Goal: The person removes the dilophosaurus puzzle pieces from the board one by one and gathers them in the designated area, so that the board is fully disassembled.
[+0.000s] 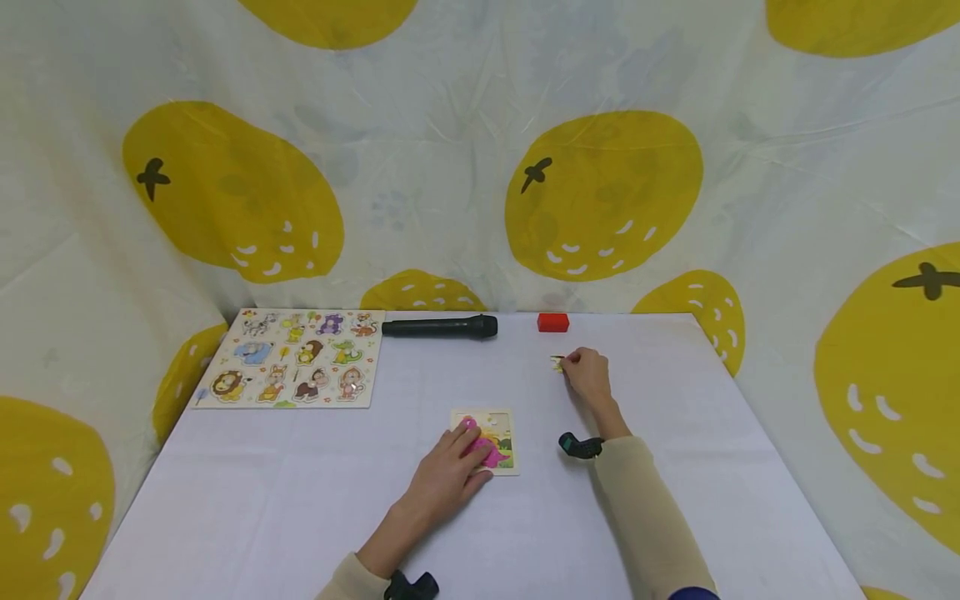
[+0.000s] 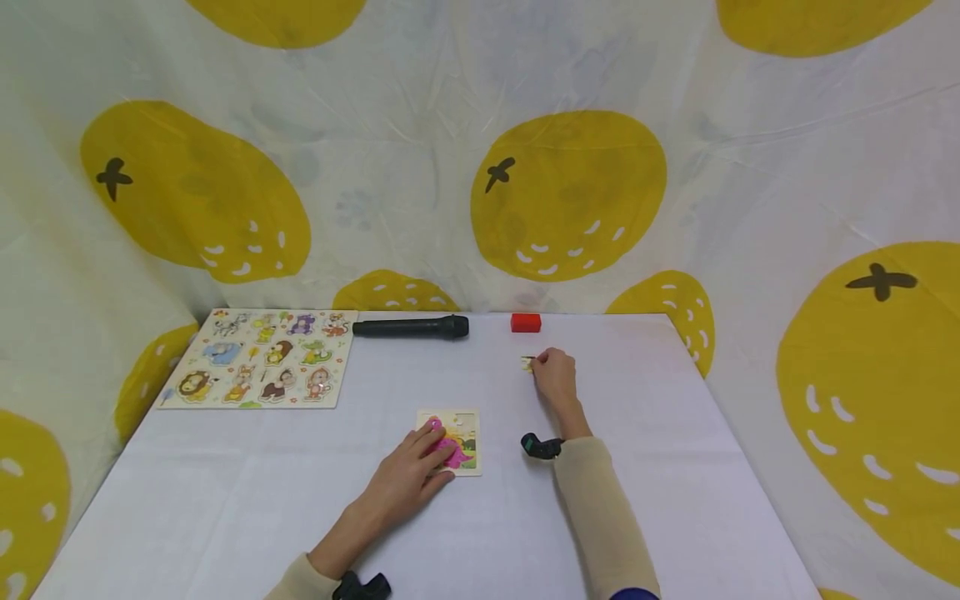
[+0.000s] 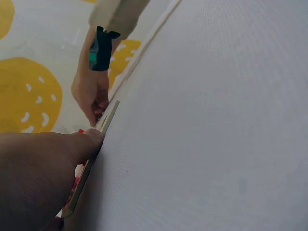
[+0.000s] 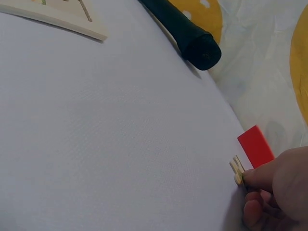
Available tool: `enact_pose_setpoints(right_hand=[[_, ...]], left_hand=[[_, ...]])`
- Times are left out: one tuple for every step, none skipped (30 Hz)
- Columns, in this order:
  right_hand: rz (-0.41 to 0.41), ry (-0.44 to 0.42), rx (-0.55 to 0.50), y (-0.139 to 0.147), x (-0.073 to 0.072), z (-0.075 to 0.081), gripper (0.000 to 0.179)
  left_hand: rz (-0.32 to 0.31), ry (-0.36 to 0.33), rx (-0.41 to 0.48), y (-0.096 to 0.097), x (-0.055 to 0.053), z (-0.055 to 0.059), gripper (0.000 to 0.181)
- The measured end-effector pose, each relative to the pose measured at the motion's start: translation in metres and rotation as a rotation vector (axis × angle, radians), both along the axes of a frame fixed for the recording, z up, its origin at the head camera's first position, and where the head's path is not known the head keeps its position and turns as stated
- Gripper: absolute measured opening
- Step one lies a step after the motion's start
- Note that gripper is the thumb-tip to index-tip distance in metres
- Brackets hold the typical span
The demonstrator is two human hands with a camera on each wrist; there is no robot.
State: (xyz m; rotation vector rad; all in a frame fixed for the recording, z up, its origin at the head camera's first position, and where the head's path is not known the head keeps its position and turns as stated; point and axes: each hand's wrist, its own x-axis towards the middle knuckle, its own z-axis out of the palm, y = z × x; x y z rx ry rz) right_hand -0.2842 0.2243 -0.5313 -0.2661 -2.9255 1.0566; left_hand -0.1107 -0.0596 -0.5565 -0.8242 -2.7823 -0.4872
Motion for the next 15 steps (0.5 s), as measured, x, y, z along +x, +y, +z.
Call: enact_pose_setpoints(right_hand=[[-0.006, -0.002, 0.002, 0.000, 0.000, 0.000, 0.024], [-0.009, -0.002, 0.002, 0.000, 0.000, -0.001, 0.025], [-0.016, 0.003, 0.003, 0.000, 0.000, -0.001, 0.025], [-0.022, 0.007, -0.002, 0.000, 0.000, -0.001, 0.026], [-0.028, 0.014, -0.007, -0.001, 0.001, -0.002, 0.026], [-0.033, 0.019, -0.014, -0.001, 0.002, -0.002, 0.027], [-0.036, 0.025, -0.023, -0.001, 0.003, -0.002, 0.028], [-0.037, 0.035, -0.030, -0.002, 0.005, -0.002, 0.029], [-0.038, 0.043, -0.036, -0.003, 0.007, -0.002, 0.029], [-0.034, 0.050, -0.049, -0.004, 0.010, -0.001, 0.029], [-0.022, 0.060, -0.059, -0.006, 0.012, 0.000, 0.029], [-0.012, 0.069, -0.067, -0.008, 0.015, 0.001, 0.028], [0.001, 0.081, -0.073, -0.010, 0.018, 0.002, 0.028], [0.012, 0.092, -0.075, -0.013, 0.021, 0.003, 0.028], [0.021, 0.096, -0.079, -0.016, 0.024, 0.004, 0.027]], left_hand=[[-0.001, 0.006, 0.000, 0.000, 0.000, -0.001, 0.041], [-0.002, 0.012, 0.003, 0.000, -0.001, -0.001, 0.042], [-0.003, 0.016, 0.006, 0.000, -0.001, -0.002, 0.042], [-0.006, 0.018, 0.009, 0.000, -0.001, -0.002, 0.042], [-0.008, 0.020, 0.011, 0.001, -0.002, -0.002, 0.042], [-0.010, 0.019, 0.011, 0.001, -0.002, -0.003, 0.042], [-0.011, 0.019, 0.011, 0.001, -0.002, -0.003, 0.041], [-0.012, 0.018, 0.012, 0.001, -0.002, -0.002, 0.041], [-0.012, 0.016, 0.010, 0.001, -0.002, -0.002, 0.042], [-0.012, 0.015, 0.008, 0.001, -0.002, -0.002, 0.041], [-0.010, 0.013, 0.006, 0.001, -0.002, -0.002, 0.041], [-0.008, 0.012, 0.004, 0.001, -0.002, -0.001, 0.041], [-0.005, 0.010, 0.001, 0.000, -0.001, -0.001, 0.041], [-0.003, 0.007, 0.000, 0.000, -0.001, -0.001, 0.041], [-0.002, 0.005, 0.000, 0.000, -0.001, -0.001, 0.041]])
